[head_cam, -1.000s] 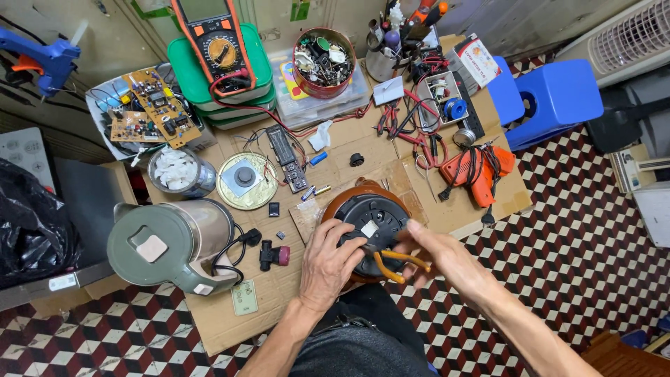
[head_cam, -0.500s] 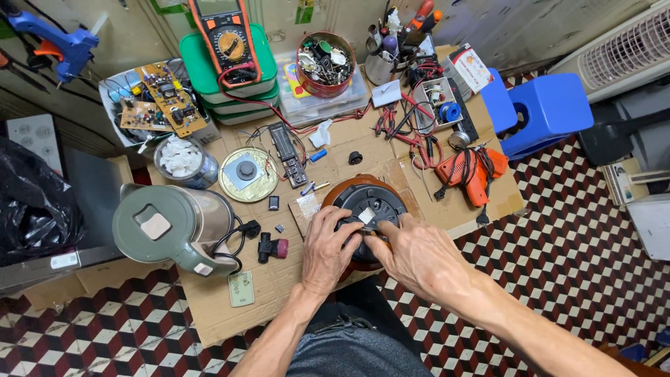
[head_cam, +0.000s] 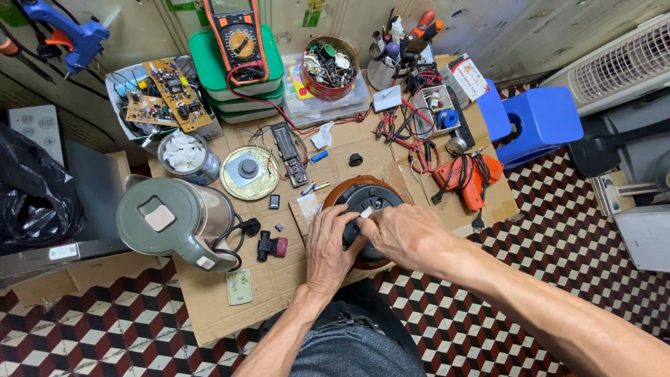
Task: Repairing the base component of an electric kettle by stripping and connecting wires.
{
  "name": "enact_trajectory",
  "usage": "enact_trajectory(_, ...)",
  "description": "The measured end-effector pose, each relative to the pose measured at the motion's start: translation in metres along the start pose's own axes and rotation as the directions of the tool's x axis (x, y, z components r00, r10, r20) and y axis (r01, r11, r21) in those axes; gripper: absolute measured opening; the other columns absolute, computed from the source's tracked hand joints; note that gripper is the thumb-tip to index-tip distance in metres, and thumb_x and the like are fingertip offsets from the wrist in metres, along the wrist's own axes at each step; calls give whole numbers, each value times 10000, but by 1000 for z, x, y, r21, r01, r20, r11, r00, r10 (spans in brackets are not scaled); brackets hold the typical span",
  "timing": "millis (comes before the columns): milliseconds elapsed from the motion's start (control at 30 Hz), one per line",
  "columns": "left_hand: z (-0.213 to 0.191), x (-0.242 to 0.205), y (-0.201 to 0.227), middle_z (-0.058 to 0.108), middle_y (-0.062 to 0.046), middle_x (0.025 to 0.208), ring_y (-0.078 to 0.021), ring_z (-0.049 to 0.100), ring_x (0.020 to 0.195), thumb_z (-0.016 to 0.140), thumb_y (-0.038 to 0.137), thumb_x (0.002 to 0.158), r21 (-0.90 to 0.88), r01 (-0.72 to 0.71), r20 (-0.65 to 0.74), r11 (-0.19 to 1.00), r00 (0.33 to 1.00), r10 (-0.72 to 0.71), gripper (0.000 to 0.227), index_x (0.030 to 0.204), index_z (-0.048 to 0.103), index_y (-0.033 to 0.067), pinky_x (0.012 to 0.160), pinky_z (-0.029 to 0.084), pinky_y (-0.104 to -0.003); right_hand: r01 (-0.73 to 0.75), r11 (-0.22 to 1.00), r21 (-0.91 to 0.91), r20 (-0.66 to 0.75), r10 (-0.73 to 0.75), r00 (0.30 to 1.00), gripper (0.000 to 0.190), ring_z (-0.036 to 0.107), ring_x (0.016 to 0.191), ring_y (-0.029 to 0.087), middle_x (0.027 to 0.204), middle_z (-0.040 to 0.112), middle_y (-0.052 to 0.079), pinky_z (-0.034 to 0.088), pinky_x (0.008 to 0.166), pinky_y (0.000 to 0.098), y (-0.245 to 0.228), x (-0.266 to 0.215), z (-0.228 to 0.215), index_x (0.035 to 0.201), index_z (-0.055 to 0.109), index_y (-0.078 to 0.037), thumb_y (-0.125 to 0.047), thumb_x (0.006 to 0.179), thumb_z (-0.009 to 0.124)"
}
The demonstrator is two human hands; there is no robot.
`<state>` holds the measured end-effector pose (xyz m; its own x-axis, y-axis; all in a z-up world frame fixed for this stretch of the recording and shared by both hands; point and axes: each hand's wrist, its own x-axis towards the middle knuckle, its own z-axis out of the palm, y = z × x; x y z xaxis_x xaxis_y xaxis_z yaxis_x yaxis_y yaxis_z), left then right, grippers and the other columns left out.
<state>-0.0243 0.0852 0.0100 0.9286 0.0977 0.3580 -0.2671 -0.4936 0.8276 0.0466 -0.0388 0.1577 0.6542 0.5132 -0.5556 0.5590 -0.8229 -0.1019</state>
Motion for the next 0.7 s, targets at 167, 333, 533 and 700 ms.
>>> enact_trajectory(167, 2, 3, -2, 604, -134, 1272, -364, 562, 1229, 857, 83, 714, 8, -17, 3, 1000, 1000, 17, 438, 1101, 653, 57, 1028, 481, -463, -82, 996, -24, 45, 83, 996, 294, 661, 589, 371, 650, 627, 156, 491, 499, 474, -6, 8, -8, 1038, 627, -91, -296, 1073, 419)
enact_trajectory(333, 11, -1, -9, 612, -118, 1289, -353, 562, 1255, 867, 92, 731, -15, -16, -31, 1000, 999, 15, 384, 1046, 650, 63, 1032, 490, -453, 181, 972, -149, -86, -195, 977, 187, 669, 526, 292, 590, 585, 131, 525, 461, 406, 3, 9, 1, 901, 549, -11, -180, 975, 521)
enact_trajectory(533, 8, 1, -6, 615, -106, 1275, -336, 561, 1246, 854, 89, 714, -29, 19, -27, 999, 999, -19, 404, 1081, 685, 78, 1051, 482, -459, 60, 983, -175, -99, -78, 992, 425, 671, 494, 253, 667, 658, 164, 567, 422, 370, 55, 23, 50, 1332, 541, 8, -37, 909, 534)
enact_trajectory(700, 6, 3, -6, 610, -106, 1297, -341, 549, 1261, 840, 114, 746, -22, 10, 13, 1000, 1000, -10, 317, 1037, 715, 90, 1055, 471, -456, -99, 928, 358, -81, 137, 987, 482, 584, 443, 210, 579, 624, 122, 469, 395, 375, 66, 14, 50, 1303, 604, -28, -220, 866, 535)
